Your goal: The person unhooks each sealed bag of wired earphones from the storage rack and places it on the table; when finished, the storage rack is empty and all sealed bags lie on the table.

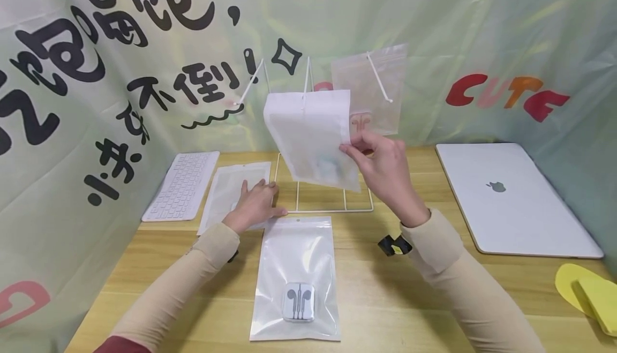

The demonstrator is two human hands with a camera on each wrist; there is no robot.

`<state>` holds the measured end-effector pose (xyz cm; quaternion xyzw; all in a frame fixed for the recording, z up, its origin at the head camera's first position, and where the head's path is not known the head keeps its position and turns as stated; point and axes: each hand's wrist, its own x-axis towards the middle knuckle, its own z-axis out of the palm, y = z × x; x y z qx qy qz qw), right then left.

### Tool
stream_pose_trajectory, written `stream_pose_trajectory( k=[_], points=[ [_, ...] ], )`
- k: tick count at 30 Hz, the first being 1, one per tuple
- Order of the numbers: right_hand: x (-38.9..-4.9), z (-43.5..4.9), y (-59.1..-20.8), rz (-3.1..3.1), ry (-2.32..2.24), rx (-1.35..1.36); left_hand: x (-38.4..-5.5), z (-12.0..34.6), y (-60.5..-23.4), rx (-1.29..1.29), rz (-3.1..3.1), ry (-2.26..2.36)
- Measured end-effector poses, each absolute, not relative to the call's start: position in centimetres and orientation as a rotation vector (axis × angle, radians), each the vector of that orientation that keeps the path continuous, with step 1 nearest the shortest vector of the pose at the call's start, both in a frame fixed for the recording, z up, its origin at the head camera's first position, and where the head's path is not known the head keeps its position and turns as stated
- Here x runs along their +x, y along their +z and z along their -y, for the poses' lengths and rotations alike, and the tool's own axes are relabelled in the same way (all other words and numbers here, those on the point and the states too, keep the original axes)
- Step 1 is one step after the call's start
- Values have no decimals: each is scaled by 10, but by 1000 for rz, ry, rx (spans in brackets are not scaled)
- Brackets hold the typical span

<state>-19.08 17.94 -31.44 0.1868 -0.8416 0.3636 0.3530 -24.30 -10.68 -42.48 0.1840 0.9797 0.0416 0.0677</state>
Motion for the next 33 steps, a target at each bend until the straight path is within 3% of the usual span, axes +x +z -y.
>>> stream_pose_trajectory(
  k=[33],
  points=[
    [-146,-181,-299,2046,993,563,-242,107,-423,538,-2933,141]
  ],
)
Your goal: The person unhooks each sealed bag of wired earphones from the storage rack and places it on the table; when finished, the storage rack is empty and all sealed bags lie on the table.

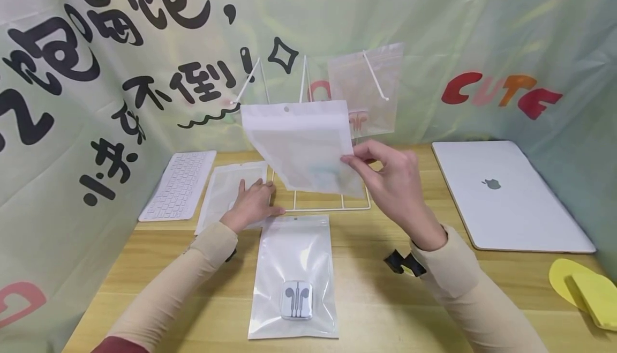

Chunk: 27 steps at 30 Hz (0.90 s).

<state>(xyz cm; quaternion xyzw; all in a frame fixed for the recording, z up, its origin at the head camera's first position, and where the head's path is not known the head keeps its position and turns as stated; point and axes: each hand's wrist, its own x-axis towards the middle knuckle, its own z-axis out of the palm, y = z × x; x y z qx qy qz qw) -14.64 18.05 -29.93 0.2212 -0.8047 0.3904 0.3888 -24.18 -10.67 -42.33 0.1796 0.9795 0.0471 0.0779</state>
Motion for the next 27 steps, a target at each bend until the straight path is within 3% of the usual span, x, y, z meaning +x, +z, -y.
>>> stream_pose_trajectory(
  k=[12,27],
  points=[
    [-134,-201,-308,2108,989,509,-241,106,-419,543,-2945,138],
    [-123,-264,-328,2307,885,288,-239,107,-421,523,-2921,145]
  ],
)
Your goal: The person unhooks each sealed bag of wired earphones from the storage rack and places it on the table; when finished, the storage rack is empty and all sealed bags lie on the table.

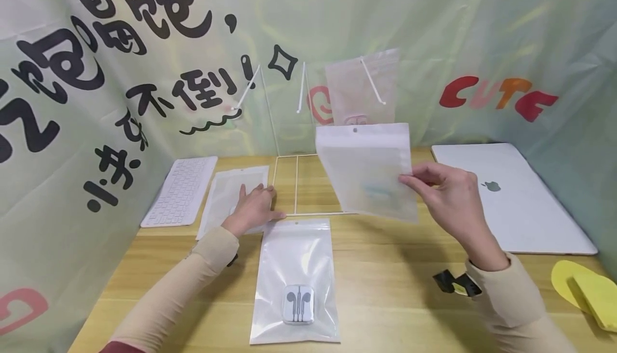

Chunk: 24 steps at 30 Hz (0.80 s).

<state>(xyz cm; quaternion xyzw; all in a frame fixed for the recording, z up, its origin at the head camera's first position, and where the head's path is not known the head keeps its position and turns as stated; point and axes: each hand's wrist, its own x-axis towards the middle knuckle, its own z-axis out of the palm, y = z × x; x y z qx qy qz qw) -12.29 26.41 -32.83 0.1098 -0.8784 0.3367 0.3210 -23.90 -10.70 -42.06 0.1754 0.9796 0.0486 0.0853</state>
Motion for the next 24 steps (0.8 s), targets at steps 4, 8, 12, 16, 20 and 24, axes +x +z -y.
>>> stream_pose_trajectory(
  k=[4,8,12,16,20,24],
  points=[
    [-121,-281,-331,2366,892,195,-239,106,-422,523,-2918,131],
    [-124,-294,-334,2404,898,140,-240,106,-421,513,-2936,127],
    [-127,-306,-336,2477,926,48,-240,106,-421,514,-2933,145],
    [-130,-319,-340,2541,979,-45,-241,106,-422,513,-2935,150],
    [-136,-333,-342,2578,1073,-101,-241,107,-423,515,-2944,148],
    [-142,-346,-343,2625,1142,-155,-241,107,-422,515,-2940,144]
  ],
)
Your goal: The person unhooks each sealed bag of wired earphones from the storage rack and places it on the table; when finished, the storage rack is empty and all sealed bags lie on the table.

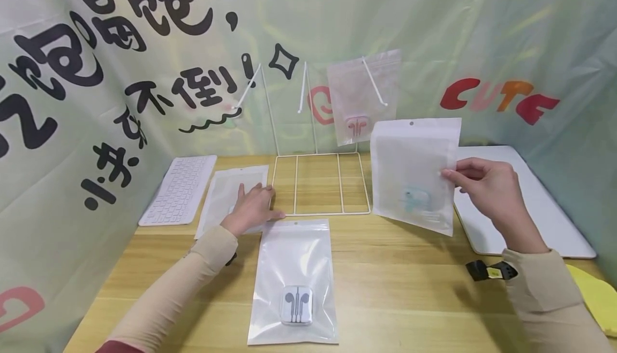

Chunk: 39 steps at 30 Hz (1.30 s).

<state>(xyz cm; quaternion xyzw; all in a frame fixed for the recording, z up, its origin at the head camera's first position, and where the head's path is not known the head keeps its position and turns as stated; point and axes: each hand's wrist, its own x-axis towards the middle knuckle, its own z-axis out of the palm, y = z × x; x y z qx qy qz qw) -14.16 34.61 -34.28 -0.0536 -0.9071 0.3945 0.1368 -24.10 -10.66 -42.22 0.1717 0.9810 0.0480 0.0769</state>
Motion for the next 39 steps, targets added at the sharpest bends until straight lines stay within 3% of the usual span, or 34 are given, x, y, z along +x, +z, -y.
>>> stream_pose_trajectory(
  k=[16,30,39],
  points=[
    [-189,-383,-377,2939,1167,-239,-242,106,-420,511,-2937,130],
    [-228,-381,-401,3060,1172,-274,-240,105,-422,539,-2960,141],
    [-240,-374,-408,3114,935,-188,-241,105,-423,552,-2977,117]
  ],
)
